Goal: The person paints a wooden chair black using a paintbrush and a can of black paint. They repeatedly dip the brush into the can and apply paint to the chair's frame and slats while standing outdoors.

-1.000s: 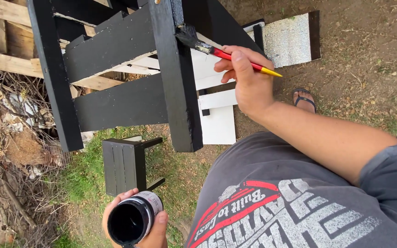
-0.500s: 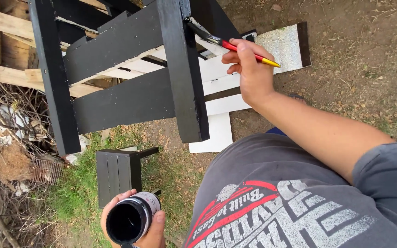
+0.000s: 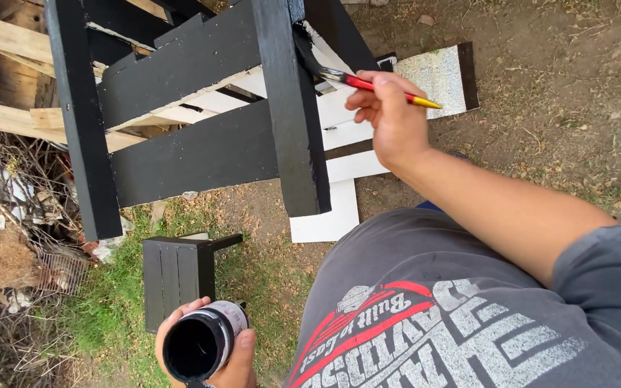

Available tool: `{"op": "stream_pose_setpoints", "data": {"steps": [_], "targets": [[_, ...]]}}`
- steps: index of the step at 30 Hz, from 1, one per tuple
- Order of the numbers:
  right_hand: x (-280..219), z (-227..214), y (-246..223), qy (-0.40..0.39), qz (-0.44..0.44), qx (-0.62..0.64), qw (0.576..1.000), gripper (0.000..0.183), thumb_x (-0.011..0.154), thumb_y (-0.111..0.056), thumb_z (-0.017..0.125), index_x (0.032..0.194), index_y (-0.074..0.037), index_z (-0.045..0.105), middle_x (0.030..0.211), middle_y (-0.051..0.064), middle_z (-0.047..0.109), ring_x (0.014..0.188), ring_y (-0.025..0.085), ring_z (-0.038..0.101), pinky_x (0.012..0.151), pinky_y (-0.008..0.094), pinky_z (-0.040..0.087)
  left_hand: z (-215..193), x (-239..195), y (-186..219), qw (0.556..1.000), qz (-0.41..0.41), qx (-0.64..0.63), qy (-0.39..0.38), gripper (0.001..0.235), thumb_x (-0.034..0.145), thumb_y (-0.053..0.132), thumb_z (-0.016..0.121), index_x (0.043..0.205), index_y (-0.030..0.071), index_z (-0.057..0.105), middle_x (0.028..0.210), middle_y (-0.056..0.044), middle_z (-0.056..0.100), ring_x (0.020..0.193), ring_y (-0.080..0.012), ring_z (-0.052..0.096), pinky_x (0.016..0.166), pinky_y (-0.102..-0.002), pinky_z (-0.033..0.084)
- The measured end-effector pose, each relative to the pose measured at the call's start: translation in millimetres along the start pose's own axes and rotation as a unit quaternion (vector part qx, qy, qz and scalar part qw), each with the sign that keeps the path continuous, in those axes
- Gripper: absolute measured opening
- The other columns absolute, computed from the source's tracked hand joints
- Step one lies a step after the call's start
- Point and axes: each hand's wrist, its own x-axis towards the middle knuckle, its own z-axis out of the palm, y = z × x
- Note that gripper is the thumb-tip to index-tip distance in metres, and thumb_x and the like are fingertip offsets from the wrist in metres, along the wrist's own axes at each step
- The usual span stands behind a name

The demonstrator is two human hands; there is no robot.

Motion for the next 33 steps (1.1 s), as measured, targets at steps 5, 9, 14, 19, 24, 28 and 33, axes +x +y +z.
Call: {"op": "stream_pose_setpoints", "data": {"steps": [5, 9, 14, 19, 24, 28, 33], "targets": [[9, -9, -19, 0.009, -0.044, 0.008, 0.999, 0.037, 0.091, -0.025, 0.050, 0.105, 0.005, 0.065, 0.074, 0.016, 0.070, 0.067, 0.023, 0.070, 0.052, 0.027, 0.052, 3, 3, 1, 1.000, 0.009, -0.003, 0.007, 0.080, 0.059, 0.011, 0.075, 0.130, 0.001, 0.041, 0.119, -0.023, 0.054, 0.112, -0.0319, 0.058, 0.109, -0.046, 0.045], [16, 3, -17, 0.006, -0.052, -0.022, 0.998, 0.042, 0.090, -0.031, 0.058, 0.115, 0.001, 0.065, 0.084, 0.016, 0.075, 0.080, 0.023, 0.076, 0.059, 0.026, 0.058, 9, 2, 19, 0.999, -0.014, 0.040, -0.001, 0.077, 0.060, 0.007, 0.075, 0.129, -0.002, 0.042, 0.120, -0.023, 0.056, 0.112, -0.0318, 0.057, 0.107, -0.045, 0.045], [-5, -8, -46, -0.093, -0.173, -0.118, 0.973, 0.028, 0.097, -0.010, 0.055, 0.119, 0.007, 0.060, 0.103, 0.026, 0.070, 0.094, 0.028, 0.074, 0.069, 0.029, 0.064, 6, 2, 18, 0.999, -0.018, 0.034, 0.000, 0.077, 0.060, 0.007, 0.075, 0.129, -0.001, 0.041, 0.120, -0.024, 0.056, 0.111, -0.0320, 0.057, 0.108, -0.045, 0.045], [13, -51, -65, -0.272, -0.520, -0.421, 0.692, 0.027, 0.096, 0.004, 0.063, 0.122, 0.011, 0.062, 0.104, 0.027, 0.072, 0.086, 0.033, 0.072, 0.081, 0.039, 0.062, 8, 0, 12, 0.998, -0.044, 0.026, 0.029, 0.074, 0.061, 0.010, 0.075, 0.127, 0.000, 0.043, 0.119, -0.022, 0.055, 0.111, -0.0314, 0.057, 0.106, -0.044, 0.046], [48, -52, -67, -0.354, -0.567, -0.539, 0.514, 0.028, 0.097, -0.002, 0.071, 0.125, -0.002, 0.067, 0.114, 0.016, 0.069, 0.094, 0.031, 0.068, 0.076, 0.038, 0.057, 7, -3, -8, 0.999, 0.022, -0.016, 0.026, 0.075, 0.066, 0.013, 0.075, 0.132, -0.001, 0.040, 0.122, -0.022, 0.054, 0.111, -0.0337, 0.060, 0.108, -0.049, 0.048], [63, -52, -75, -0.334, -0.607, -0.568, 0.445, 0.028, 0.093, -0.004, 0.073, 0.121, -0.004, 0.069, 0.109, 0.012, 0.072, 0.091, 0.024, 0.069, 0.071, 0.034, 0.061, 5, -1, 5, 0.999, -0.010, 0.039, 0.019, 0.069, 0.062, 0.012, 0.076, 0.124, -0.003, 0.047, 0.116, -0.020, 0.057, 0.106, -0.0316, 0.061, 0.104, -0.046, 0.049], [57, -61, -87, -0.369, -0.616, -0.516, 0.467, 0.041, 0.075, 0.012, 0.069, 0.114, 0.000, 0.069, 0.098, 0.013, 0.072, 0.083, 0.023, 0.068, 0.077, 0.034, 0.060, 7, -4, -3, 0.999, -0.011, -0.012, 0.043, 0.073, 0.066, 0.015, 0.075, 0.129, -0.003, 0.041, 0.119, -0.022, 0.054, 0.111, -0.0327, 0.057, 0.106, -0.047, 0.047]]}}
